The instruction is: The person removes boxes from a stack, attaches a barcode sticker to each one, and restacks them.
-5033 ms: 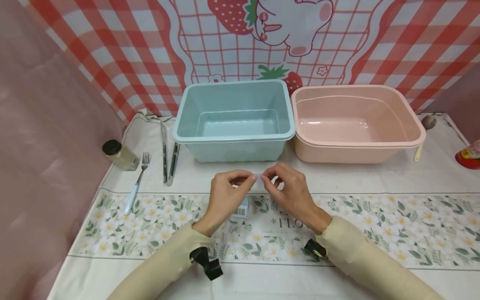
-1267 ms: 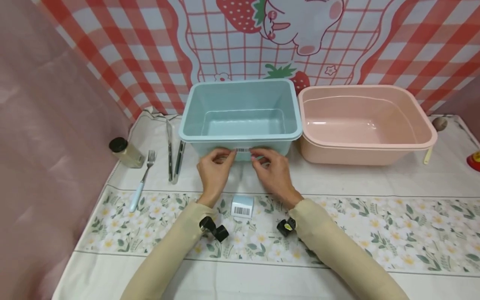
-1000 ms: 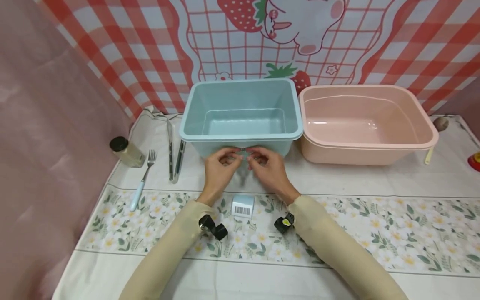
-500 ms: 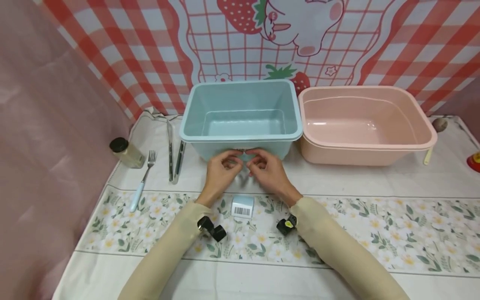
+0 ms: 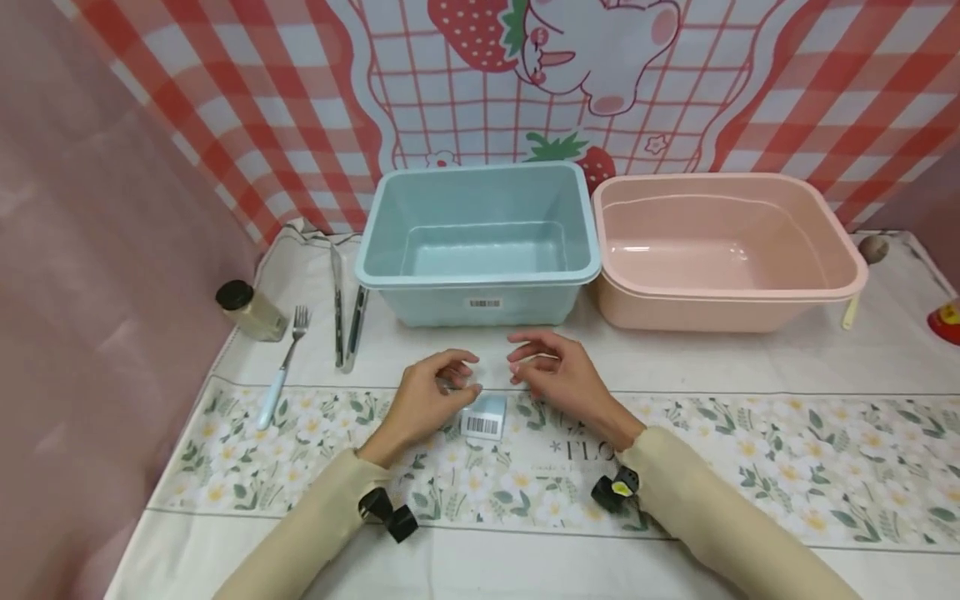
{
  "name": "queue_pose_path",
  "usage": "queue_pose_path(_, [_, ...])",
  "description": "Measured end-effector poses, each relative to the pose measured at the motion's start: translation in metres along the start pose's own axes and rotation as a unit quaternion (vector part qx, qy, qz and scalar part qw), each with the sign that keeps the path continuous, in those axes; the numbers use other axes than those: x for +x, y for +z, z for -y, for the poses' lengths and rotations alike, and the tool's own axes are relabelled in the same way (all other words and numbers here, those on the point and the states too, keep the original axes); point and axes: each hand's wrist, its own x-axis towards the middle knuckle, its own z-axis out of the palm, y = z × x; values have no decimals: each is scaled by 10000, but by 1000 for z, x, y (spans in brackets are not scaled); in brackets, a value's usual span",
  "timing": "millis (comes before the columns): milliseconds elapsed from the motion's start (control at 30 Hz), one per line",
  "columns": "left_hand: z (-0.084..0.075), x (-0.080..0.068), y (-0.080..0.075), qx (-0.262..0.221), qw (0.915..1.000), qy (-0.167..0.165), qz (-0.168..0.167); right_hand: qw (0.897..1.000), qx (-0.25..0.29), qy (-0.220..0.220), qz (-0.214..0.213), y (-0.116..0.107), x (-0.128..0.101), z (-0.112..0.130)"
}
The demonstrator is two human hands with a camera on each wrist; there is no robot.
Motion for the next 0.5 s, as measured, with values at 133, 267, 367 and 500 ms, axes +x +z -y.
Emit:
queue_pose_path(133, [-3, -19, 0, 216, 9995, -206, 141, 9973, -705, 164, -91, 2, -18, -4])
queue_pose_path(267, [-7, -32, 4, 309, 9992, -243, 50, 9945, -957, 424, -27, 11, -32, -9])
queue_pose_path(367, [-10, -37, 9, 416, 9988, -232, -60, 9945, -846, 613, 77, 19, -38, -10])
queue_pose_path(500, [-12, -38, 14, 510, 9983, -245, -117, 9951, -737, 642, 123, 27, -41, -12])
